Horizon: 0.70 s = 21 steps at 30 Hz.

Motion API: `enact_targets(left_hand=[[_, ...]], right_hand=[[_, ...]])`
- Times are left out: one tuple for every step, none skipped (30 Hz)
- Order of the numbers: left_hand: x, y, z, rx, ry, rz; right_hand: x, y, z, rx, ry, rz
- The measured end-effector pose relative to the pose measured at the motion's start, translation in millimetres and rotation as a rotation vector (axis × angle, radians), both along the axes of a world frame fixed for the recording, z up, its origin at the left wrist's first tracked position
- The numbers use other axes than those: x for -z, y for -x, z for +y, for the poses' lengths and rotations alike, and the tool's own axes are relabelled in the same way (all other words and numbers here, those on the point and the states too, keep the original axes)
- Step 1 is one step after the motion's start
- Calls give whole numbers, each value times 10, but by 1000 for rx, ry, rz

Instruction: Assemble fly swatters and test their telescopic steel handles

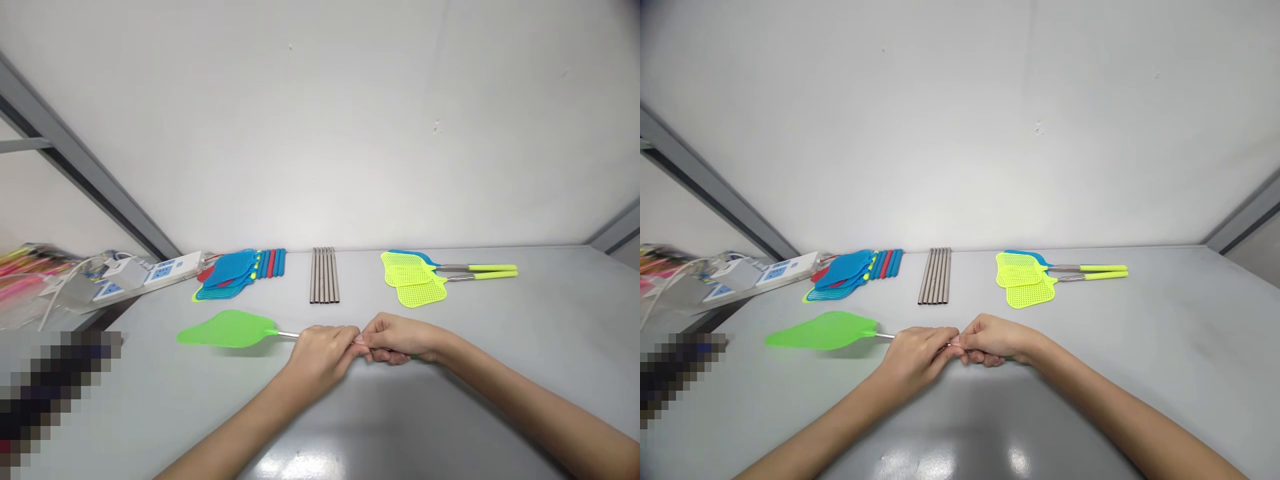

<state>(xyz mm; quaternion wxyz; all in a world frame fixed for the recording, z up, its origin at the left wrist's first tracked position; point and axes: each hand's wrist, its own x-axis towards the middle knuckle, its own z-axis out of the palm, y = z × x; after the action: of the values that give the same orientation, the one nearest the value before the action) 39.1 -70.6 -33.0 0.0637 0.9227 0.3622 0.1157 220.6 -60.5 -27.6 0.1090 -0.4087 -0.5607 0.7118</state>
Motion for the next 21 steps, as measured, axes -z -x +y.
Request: enact_targets(left_hand=[[-2, 5, 21, -7, -8, 6], [-1, 11, 40, -14, -17, 16], [1, 18, 57, -20, -27, 29], [3, 24, 73, -22, -40, 42], [4, 30, 86, -18, -52, 53], [4, 34, 98, -9, -64, 63], [3, 37, 108, 2, -75, 70], [0, 39, 116, 15, -86, 76], [-3, 40, 123, 28, -97, 83], [-6, 41, 129, 40, -107, 89], [-8, 42, 133, 49, -118, 93], [-9, 44, 137, 53, -129, 92], [-9, 47, 139, 56, -140, 87], [-9, 50, 142, 57, -151, 79], [-8, 55, 144, 57, -160, 71], [-8, 61, 146, 59, -170, 64], [-8, 67, 150, 63, -179, 62], [-8, 73, 154, 68, -186, 62], [-10, 80, 158, 74, -192, 63], [-11, 87, 162, 81, -196, 64], [-13, 93, 167, 88, -199, 62]], right_hand=[[-4, 2, 2, 10, -3, -6], [-7, 4, 4, 17, -6, -8], [-8, 4, 5, 21, -7, -5], [-8, 3, 7, 21, -6, -1], [-6, 0, 10, 21, -4, 5], [-4, -5, 13, 20, -3, 10], [0, -11, 17, 18, -1, 13], [4, -19, 22, 13, 2, 16], [7, -28, 27, 9, 5, 20], [11, -36, 32, 5, 8, 23], [14, -45, 36, 3, 10, 27], [15, -52, 39, -1, 12, 31], [15, -57, 42, -3, 13, 34], [13, -60, 42, -6, 15, 37], [10, -61, 42, -10, 17, 39], [6, -60, 40, -12, 20, 41], [1, -58, 37, -13, 22, 40], [-4, -54, 34, -11, 24, 37], [-9, -49, 31, -8, 25, 33], [-13, -43, 27, -3, 25, 29], [-16, -37, 24, 0, 24, 26]])
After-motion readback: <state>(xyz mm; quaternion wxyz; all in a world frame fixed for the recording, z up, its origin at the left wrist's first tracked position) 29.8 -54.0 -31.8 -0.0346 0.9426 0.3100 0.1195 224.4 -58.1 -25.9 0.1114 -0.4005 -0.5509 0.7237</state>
